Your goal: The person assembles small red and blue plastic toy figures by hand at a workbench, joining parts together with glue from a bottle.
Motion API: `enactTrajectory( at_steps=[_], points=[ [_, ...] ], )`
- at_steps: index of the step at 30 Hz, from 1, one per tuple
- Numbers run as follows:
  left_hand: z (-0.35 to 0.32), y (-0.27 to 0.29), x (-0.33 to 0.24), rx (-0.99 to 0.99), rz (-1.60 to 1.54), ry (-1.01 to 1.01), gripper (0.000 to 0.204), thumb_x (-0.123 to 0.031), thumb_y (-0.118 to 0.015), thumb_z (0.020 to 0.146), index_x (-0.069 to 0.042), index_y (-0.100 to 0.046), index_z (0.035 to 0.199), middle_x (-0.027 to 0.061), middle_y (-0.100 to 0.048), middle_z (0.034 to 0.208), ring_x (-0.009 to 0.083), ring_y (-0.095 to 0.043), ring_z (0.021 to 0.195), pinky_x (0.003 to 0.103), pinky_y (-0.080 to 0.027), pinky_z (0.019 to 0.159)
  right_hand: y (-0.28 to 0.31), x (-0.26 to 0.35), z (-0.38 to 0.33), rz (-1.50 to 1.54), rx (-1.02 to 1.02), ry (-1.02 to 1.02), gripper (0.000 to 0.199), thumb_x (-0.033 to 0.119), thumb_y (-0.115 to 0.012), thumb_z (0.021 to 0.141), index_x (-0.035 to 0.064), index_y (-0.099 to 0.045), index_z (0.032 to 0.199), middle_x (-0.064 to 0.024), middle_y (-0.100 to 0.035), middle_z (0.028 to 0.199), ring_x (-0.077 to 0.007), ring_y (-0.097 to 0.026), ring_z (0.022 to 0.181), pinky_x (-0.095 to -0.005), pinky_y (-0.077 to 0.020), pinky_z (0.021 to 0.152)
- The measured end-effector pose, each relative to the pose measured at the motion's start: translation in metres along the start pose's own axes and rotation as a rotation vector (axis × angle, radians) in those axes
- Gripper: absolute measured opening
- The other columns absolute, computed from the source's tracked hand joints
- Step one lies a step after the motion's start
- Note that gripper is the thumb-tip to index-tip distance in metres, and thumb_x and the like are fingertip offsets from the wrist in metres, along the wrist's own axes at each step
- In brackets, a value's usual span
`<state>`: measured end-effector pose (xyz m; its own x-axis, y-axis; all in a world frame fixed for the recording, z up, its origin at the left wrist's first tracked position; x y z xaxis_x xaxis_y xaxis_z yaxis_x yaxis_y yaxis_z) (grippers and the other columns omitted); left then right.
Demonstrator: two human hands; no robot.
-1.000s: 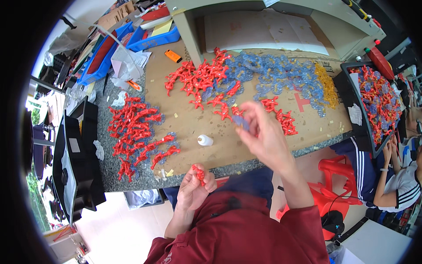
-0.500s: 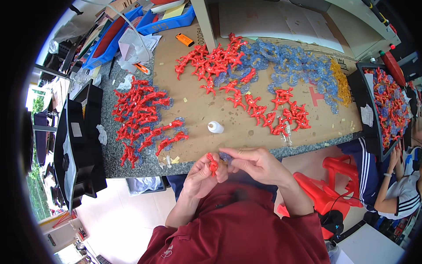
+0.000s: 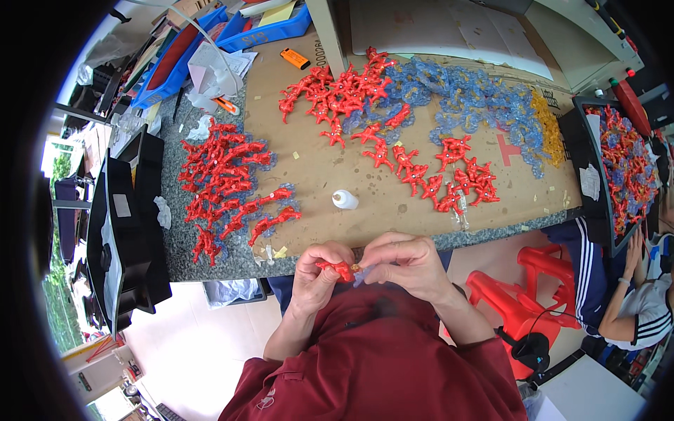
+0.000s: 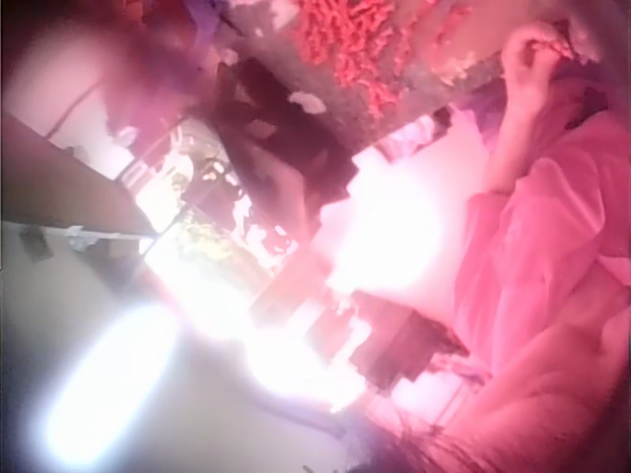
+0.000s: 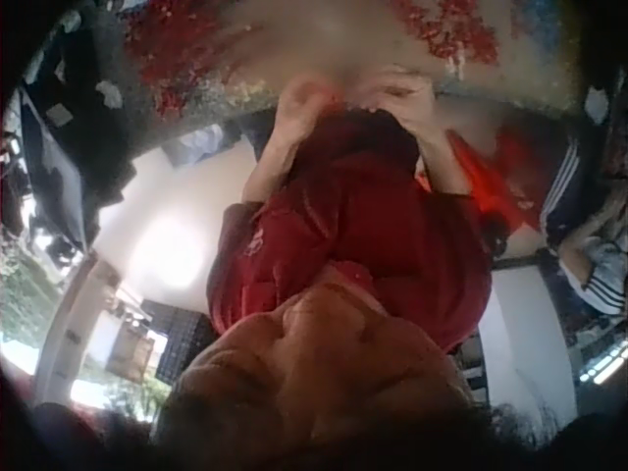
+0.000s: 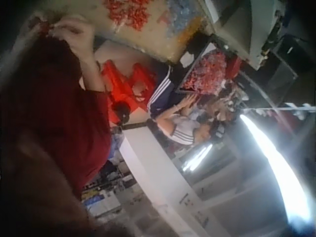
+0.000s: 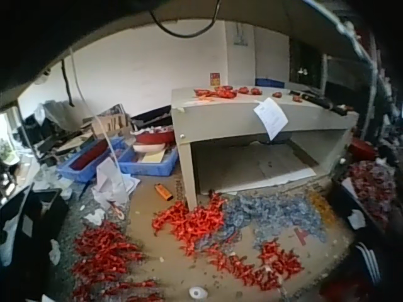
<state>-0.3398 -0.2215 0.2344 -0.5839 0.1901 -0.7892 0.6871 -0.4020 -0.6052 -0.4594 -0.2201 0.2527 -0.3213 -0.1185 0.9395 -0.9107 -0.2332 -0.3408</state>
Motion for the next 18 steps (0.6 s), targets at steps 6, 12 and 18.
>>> enactTrajectory(
  at_steps=[6, 12, 18],
  points=[
    [0.000, -0.002, -0.006, 0.017, 0.074, -0.061, 0.014, -0.003, -0.057, 0.083, -0.003, -0.053, 0.096, 0.0089, -0.054, 0.092, 0.0172, -0.053, 0.086, 0.030, -0.044, 0.078, -0.002, -0.003, -0.002, 0.031, 0.007, 0.013, 0.017, -0.007, -0.068, 0.067, -0.0024, -0.066, 0.084, -0.0116, -0.060, 0.087, -0.0154, -0.061, 0.070, -0.0241, -0.0504, 0.059],
    [-0.002, -0.002, -0.009, 0.002, 0.111, -0.078, 0.015, 0.001, -0.057, 0.082, -0.003, -0.054, 0.096, 0.0094, -0.054, 0.093, 0.0182, -0.053, 0.088, 0.031, -0.045, 0.078, -0.006, -0.001, -0.004, 0.035, 0.020, 0.049, 0.018, -0.007, -0.066, 0.070, -0.0021, -0.065, 0.087, -0.0099, -0.060, 0.089, -0.0120, -0.060, 0.068, -0.0206, -0.0489, 0.054],
    [-0.001, -0.004, -0.017, -0.009, 0.149, -0.165, 0.014, 0.001, -0.058, 0.081, -0.003, -0.056, 0.094, 0.0110, -0.055, 0.094, 0.0184, -0.053, 0.088, 0.031, -0.046, 0.077, -0.005, -0.008, -0.009, 0.094, -0.023, 0.047, 0.019, -0.008, -0.066, 0.070, -0.0025, -0.064, 0.089, -0.0106, -0.060, 0.090, -0.0125, -0.061, 0.069, -0.0201, -0.0502, 0.054]
  ],
)
Point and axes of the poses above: each hand's wrist, its own z-axis towards the middle knuckle, its own y-axis out of the back of the hand, x = y × z, the point moved 10 cm from there along z, towards the middle knuckle
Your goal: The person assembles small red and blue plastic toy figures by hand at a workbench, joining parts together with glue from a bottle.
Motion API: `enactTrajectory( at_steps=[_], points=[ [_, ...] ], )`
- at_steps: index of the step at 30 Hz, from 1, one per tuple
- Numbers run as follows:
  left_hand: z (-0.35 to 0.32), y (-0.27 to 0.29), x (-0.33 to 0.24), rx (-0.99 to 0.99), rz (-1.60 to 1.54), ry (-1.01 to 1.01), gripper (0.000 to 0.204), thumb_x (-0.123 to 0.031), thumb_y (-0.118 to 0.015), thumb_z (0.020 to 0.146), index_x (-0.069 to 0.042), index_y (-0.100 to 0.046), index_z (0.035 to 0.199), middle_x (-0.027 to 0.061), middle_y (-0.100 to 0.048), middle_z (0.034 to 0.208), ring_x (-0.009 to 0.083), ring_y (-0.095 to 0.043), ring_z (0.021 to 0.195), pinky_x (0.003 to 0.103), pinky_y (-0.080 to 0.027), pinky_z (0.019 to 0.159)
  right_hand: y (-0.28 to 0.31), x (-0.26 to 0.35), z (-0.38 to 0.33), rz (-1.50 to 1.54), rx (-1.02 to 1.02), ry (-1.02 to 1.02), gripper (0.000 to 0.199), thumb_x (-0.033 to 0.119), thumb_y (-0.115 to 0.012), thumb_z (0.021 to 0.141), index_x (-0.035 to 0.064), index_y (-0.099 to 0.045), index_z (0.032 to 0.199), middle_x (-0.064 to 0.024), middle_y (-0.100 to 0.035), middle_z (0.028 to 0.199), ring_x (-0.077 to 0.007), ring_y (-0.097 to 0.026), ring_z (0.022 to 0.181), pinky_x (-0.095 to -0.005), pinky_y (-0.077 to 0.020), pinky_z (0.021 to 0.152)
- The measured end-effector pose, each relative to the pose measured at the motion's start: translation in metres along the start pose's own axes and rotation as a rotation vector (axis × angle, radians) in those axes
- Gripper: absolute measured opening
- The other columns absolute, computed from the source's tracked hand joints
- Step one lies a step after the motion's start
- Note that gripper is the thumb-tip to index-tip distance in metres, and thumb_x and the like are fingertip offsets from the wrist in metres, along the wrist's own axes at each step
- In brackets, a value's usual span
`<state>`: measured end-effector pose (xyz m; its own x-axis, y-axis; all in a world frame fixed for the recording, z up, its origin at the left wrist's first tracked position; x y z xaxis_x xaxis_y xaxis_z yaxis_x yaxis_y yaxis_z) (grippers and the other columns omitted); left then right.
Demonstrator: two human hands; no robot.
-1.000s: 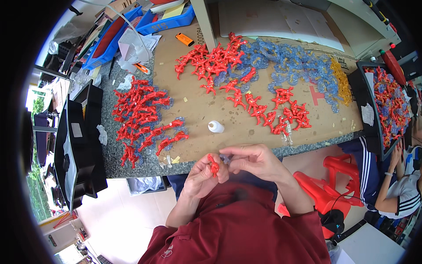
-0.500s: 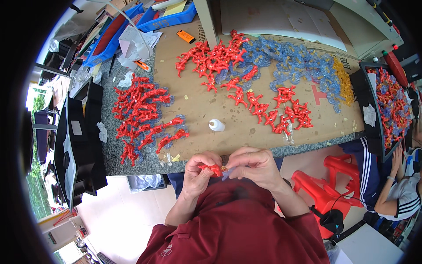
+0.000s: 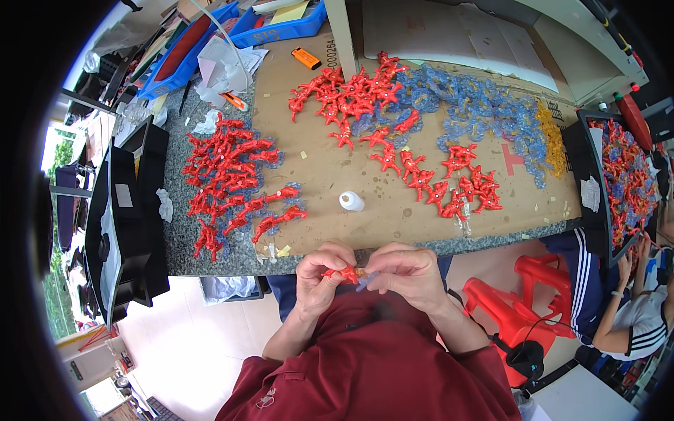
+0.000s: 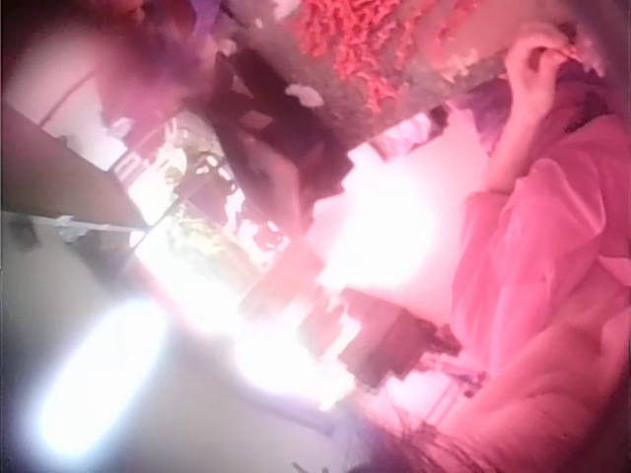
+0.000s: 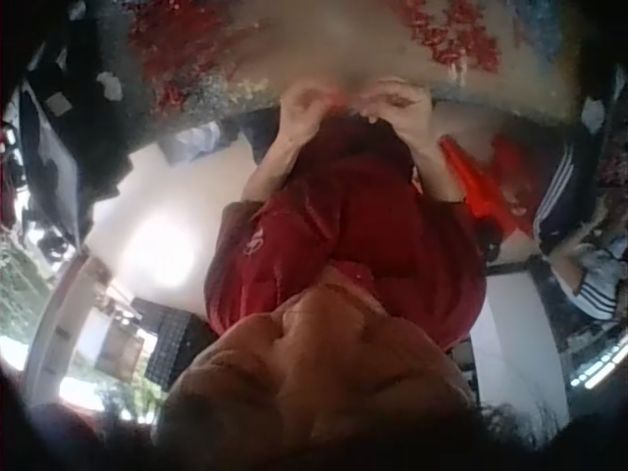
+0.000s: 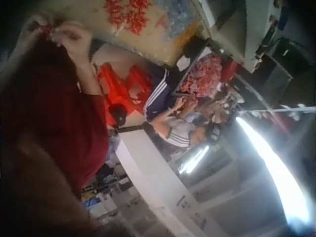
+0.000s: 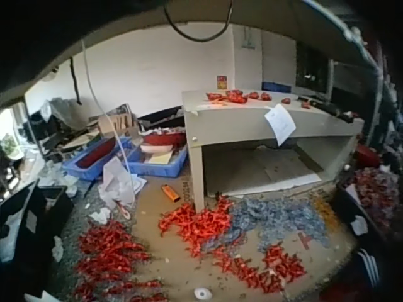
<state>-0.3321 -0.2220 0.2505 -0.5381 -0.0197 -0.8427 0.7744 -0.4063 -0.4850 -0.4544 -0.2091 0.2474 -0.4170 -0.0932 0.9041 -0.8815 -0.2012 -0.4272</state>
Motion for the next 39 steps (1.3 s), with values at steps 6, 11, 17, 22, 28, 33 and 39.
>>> enactTrajectory(
  at_steps=[6, 11, 17, 22, 28, 33, 39],
  points=[
    [0.002, 0.000, -0.005, 0.018, 0.109, -0.036, 0.014, 0.002, -0.058, 0.080, -0.003, -0.058, 0.093, 0.0121, -0.055, 0.094, 0.0185, -0.053, 0.086, 0.029, -0.048, 0.072, 0.001, -0.001, -0.001, 0.032, -0.010, -0.007, 0.018, -0.009, -0.064, 0.071, -0.0028, -0.064, 0.088, -0.0117, -0.060, 0.091, -0.0132, -0.062, 0.069, -0.0206, -0.0507, 0.054],
    [0.004, 0.000, -0.007, 0.000, 0.203, -0.032, 0.014, 0.002, -0.058, 0.079, -0.007, -0.056, 0.089, 0.0116, -0.057, 0.088, 0.0195, -0.051, 0.081, 0.029, -0.045, 0.067, 0.001, -0.002, 0.000, 0.057, -0.028, -0.042, 0.019, -0.010, -0.064, 0.071, -0.0031, -0.063, 0.089, -0.0120, -0.060, 0.091, -0.0130, -0.062, 0.068, -0.0205, -0.0498, 0.053],
    [0.005, 0.002, -0.011, 0.003, 0.286, -0.064, 0.010, -0.002, -0.061, 0.078, -0.006, -0.058, 0.087, 0.0110, -0.058, 0.086, 0.0204, -0.052, 0.079, 0.030, -0.044, 0.067, -0.004, 0.010, -0.004, -0.137, -0.048, 0.053, 0.017, -0.008, -0.064, 0.072, -0.0038, -0.063, 0.089, -0.0118, -0.058, 0.091, -0.0121, -0.061, 0.067, -0.0198, -0.0484, 0.053],
    [0.006, -0.004, -0.026, 0.073, 0.426, -0.231, 0.008, -0.002, -0.060, 0.079, -0.003, -0.060, 0.087, 0.0093, -0.062, 0.086, 0.0213, -0.055, 0.081, 0.029, -0.047, 0.069, -0.005, 0.003, -0.009, -0.037, -0.090, 0.008, 0.019, -0.008, -0.062, 0.074, -0.0052, -0.061, 0.092, -0.0121, -0.056, 0.093, -0.0139, -0.062, 0.070, -0.0196, -0.0499, 0.054],
    [0.003, 0.002, -0.015, 0.013, 0.330, -0.099, 0.011, -0.002, -0.062, 0.077, -0.002, -0.061, 0.088, 0.0096, -0.062, 0.086, 0.0210, -0.056, 0.079, 0.030, -0.046, 0.070, -0.009, 0.010, -0.011, -0.170, -0.101, 0.138, 0.018, -0.010, -0.059, 0.074, -0.0063, -0.060, 0.092, -0.0137, -0.055, 0.094, -0.0167, -0.063, 0.071, -0.0213, -0.0530, 0.056],
    [0.000, 0.006, -0.002, -0.004, 0.157, 0.007, 0.014, -0.001, -0.063, 0.076, -0.002, -0.061, 0.089, 0.0117, -0.061, 0.092, 0.0213, -0.057, 0.084, 0.031, -0.048, 0.072, -0.008, 0.017, -0.011, -0.284, -0.122, 0.201, 0.021, -0.006, -0.066, 0.071, -0.0035, -0.062, 0.091, -0.0120, -0.057, 0.092, -0.0141, -0.062, 0.071, -0.0211, -0.0512, 0.058],
    [-0.005, 0.010, 0.014, 0.012, -0.180, 0.088, 0.017, -0.005, -0.067, 0.073, -0.003, -0.061, 0.090, 0.0143, -0.059, 0.099, 0.0229, -0.056, 0.091, 0.033, -0.050, 0.075, -0.032, 0.046, -0.012, -0.672, -0.110, 0.398, 0.028, 0.001, -0.075, 0.063, 0.0013, -0.064, 0.089, -0.0088, -0.061, 0.085, -0.0158, -0.061, 0.069, -0.0240, -0.0494, 0.060]
  ],
)
Point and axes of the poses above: each hand's wrist, its own z-axis towards the middle knuckle, its own y-axis out of the back of the hand, x = y × z, the point moved 10 cm from there along z, towards the middle knuckle
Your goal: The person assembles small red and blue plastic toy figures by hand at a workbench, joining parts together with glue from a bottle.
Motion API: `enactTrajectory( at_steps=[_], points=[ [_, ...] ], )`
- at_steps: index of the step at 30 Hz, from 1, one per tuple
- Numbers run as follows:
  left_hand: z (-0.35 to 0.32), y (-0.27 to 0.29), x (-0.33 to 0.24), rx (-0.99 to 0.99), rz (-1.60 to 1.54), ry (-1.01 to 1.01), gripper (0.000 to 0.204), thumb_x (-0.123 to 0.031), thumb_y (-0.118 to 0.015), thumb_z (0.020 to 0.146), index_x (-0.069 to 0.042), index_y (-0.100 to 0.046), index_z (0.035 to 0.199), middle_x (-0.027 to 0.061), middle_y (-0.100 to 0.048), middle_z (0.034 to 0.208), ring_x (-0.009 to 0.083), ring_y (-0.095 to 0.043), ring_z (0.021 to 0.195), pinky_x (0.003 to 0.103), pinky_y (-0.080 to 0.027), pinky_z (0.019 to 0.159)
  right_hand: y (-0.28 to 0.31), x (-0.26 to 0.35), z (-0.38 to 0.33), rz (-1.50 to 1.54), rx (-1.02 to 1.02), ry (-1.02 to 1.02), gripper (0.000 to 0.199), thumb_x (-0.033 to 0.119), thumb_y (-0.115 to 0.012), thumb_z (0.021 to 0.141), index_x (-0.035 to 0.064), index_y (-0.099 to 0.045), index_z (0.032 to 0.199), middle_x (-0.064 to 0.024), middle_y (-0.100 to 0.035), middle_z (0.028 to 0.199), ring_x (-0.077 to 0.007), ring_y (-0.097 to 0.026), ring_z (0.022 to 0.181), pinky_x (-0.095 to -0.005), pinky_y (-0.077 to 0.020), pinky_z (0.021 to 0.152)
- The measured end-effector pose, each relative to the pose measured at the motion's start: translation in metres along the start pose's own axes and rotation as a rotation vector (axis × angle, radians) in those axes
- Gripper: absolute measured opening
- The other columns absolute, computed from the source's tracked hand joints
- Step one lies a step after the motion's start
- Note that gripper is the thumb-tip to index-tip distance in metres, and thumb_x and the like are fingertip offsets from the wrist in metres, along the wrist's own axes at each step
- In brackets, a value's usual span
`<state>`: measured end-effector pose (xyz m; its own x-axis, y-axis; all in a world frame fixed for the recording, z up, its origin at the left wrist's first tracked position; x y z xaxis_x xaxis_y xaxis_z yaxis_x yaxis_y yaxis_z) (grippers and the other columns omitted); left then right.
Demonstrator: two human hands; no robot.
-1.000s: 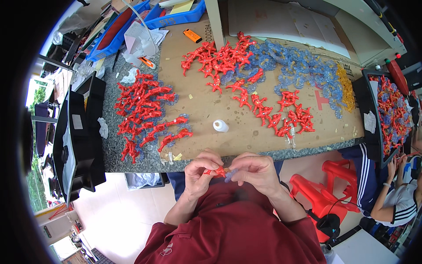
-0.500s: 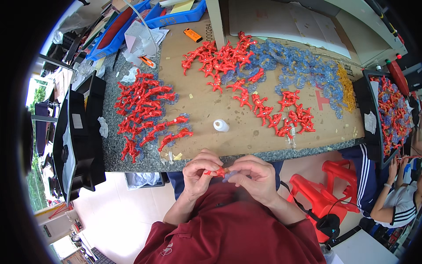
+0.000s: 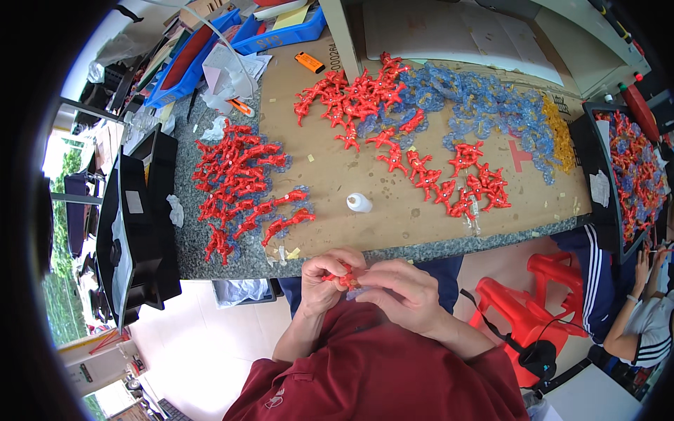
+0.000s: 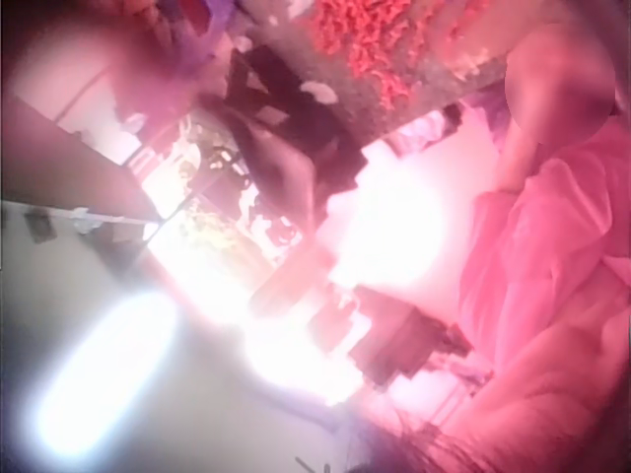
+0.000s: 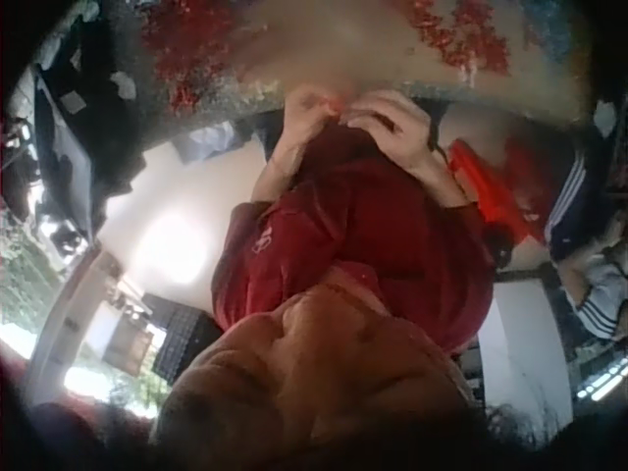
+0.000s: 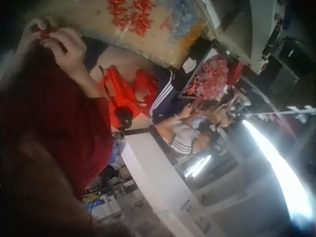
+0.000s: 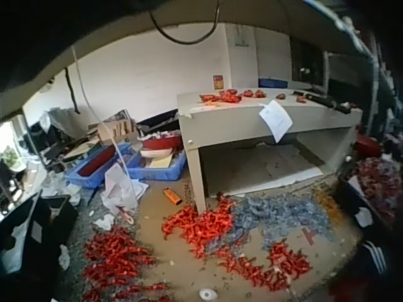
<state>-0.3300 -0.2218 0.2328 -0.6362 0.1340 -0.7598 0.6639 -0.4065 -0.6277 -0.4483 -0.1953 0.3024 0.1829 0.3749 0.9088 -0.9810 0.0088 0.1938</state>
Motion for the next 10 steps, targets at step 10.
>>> enactTrajectory(
  at_steps=[10],
  points=[
    [0.006, -0.006, -0.004, 0.124, 0.030, 0.003, 0.010, -0.005, -0.065, 0.076, -0.005, -0.063, 0.086, 0.0158, -0.061, 0.096, 0.0282, -0.056, 0.090, 0.040, -0.049, 0.074, -0.003, 0.013, -0.004, -0.048, -0.012, 0.204, 0.026, 0.005, -0.075, 0.061, 0.0038, -0.065, 0.085, -0.0102, -0.064, 0.084, -0.0227, -0.063, 0.070, -0.0283, -0.0511, 0.059]
  ],
)
Point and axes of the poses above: each hand's wrist, its own z-axis towards the middle knuckle, its own y-axis out of the back of the hand, x = y × z, the point moved 10 cm from there along z, towards the middle knuckle
